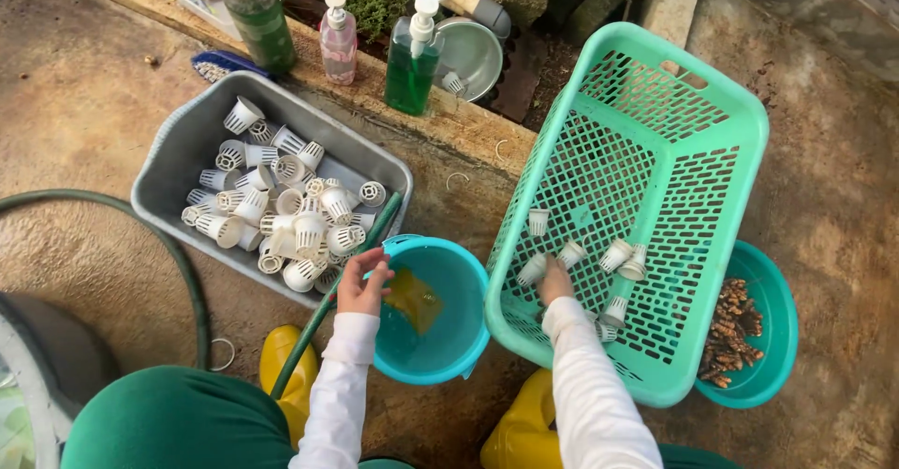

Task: Washing and scrubbing small plastic hydroponic net pots in a bucket of water.

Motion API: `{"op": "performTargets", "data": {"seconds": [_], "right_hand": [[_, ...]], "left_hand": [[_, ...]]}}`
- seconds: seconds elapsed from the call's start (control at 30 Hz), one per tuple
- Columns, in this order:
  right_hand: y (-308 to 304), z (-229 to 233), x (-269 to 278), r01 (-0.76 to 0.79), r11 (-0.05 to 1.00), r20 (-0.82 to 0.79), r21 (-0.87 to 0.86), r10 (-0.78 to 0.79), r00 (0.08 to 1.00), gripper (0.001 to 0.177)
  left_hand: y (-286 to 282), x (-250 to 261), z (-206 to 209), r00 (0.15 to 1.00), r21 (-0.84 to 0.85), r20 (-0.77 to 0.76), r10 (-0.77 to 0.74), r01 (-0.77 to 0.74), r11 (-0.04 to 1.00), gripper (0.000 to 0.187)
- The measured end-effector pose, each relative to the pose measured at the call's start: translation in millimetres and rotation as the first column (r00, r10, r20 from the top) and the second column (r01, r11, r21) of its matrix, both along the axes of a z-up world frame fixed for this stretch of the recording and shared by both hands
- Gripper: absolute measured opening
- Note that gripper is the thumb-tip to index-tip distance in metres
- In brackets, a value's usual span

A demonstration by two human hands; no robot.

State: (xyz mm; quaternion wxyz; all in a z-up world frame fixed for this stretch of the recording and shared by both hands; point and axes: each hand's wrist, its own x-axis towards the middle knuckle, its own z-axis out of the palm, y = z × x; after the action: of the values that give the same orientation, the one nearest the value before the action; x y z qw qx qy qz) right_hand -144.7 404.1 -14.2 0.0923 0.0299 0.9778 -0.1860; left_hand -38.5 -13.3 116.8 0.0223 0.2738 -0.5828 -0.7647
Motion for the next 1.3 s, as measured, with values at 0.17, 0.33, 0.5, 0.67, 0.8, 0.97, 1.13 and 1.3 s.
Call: {"op": "performTargets", "data": {"seconds": [0.17,0.33,0.5,0.67,0.8,0.97,1.13,1.3], "right_hand": [[-33.5,94.0,15.8,0.211,0.977,0.093,-0.027,-0.208,0.974,0.03],[-55.3,195.1,50.1,0.248,0.753,-0.023,-0.61,-0.329,0.944,0.021],[-154.5,248.6,109.4,0.262,0.417,0.243,-0.87,-0.098,0.965,0.02],[-190.8,175.2,147.8,0.358,0.429,0.319,-0.829,-0.161,0.934,0.017],[-213.3,174.0,164.8,0.435,0.632,0.284,-0.641,-0.331,0.9,0.023],[-225.4,171.4,168.1,0.189,0.917,-0.017,-0.35,-0.208,0.978,0.017],[-212.5,93.4,149.8,-0.106,0.991,-0.085,-0.088,0.098,0.992,0.016],[-193.2,103.9,127.0,-0.03,0.84,0.003,-0.541,0.037,0.999,0.018]], "left_hand": [[22.2,3.9,3.9,0.983,0.013,0.083,-0.164,0.163,0.986,0.034],[46.2,8.0,-3.6,0.939,0.014,0.128,-0.32,0.321,0.947,0.035],[65.4,18.4,16.8,0.842,0.41,0.164,-0.513,0.415,0.812,0.051],[63.9,32.2,-53.8,0.832,0.317,0.312,-0.459,0.365,0.875,0.058],[71.5,42.5,-130.1,0.831,-0.314,0.52,-0.199,0.403,0.86,0.055],[70.7,41.3,-87.4,0.884,-0.574,0.46,-0.08,0.365,0.733,0.057],[92.7,43.2,-153.3,0.815,-0.605,0.558,-0.157,0.528,0.596,0.049],[55.1,46.2,1.2,0.844,-0.695,0.465,-0.269,0.536,0.48,0.067]]}}
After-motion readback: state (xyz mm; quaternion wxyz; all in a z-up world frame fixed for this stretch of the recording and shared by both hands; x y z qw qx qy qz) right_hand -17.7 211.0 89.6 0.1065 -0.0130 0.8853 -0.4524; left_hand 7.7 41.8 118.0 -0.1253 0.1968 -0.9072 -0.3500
